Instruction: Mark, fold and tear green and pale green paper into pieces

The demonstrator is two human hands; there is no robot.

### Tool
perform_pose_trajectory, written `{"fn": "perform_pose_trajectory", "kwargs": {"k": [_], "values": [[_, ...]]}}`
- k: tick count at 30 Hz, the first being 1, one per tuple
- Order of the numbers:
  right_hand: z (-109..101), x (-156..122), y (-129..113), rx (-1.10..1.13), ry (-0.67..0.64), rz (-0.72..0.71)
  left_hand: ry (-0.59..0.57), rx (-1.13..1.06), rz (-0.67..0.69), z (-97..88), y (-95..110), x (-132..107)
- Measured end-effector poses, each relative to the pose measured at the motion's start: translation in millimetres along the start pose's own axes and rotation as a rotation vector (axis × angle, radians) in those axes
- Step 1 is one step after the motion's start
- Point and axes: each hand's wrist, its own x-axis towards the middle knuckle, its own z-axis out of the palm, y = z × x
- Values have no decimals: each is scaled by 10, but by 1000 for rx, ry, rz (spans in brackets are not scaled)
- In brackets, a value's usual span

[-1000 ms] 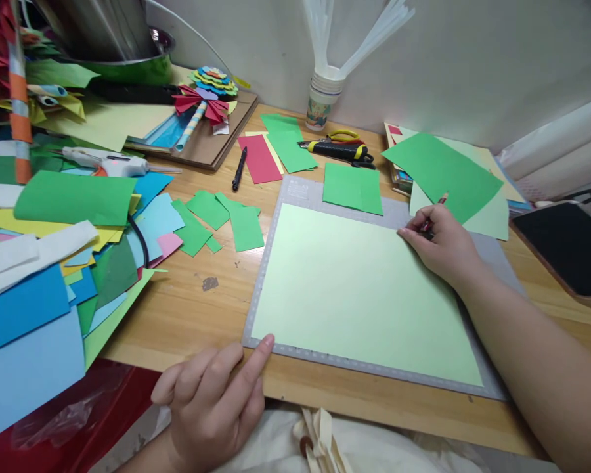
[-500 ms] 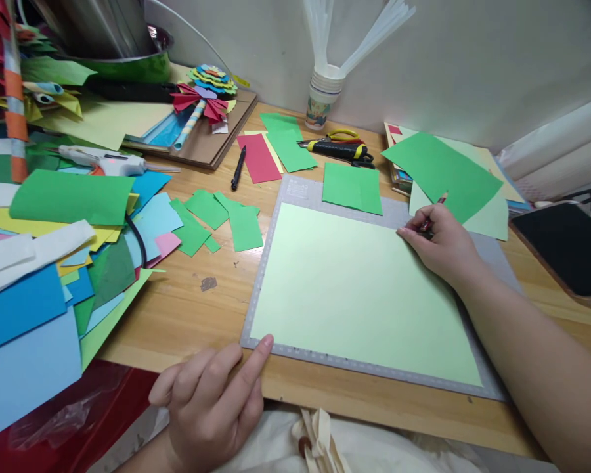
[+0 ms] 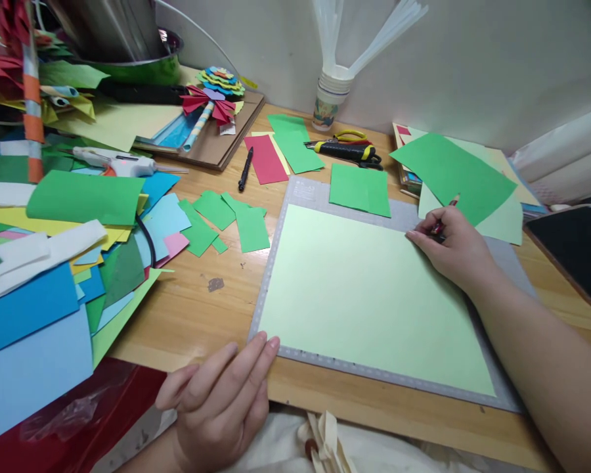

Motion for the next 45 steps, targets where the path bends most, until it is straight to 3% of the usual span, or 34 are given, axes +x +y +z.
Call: {"fn": "perform_pose_trajectory", "kwargs": {"k": [6, 23, 32, 45], "values": [[-8, 1, -4, 8, -7, 13, 44, -40, -19, 20, 3, 19], [0, 19, -5, -7, -6, 4, 16, -44, -16, -6, 5, 49], [-4, 22, -1, 22, -16, -18, -76, 36, 114, -49, -119, -19], [-15, 23, -17, 11, -24, -23, -98, 11, 83, -64, -119, 5]]}}
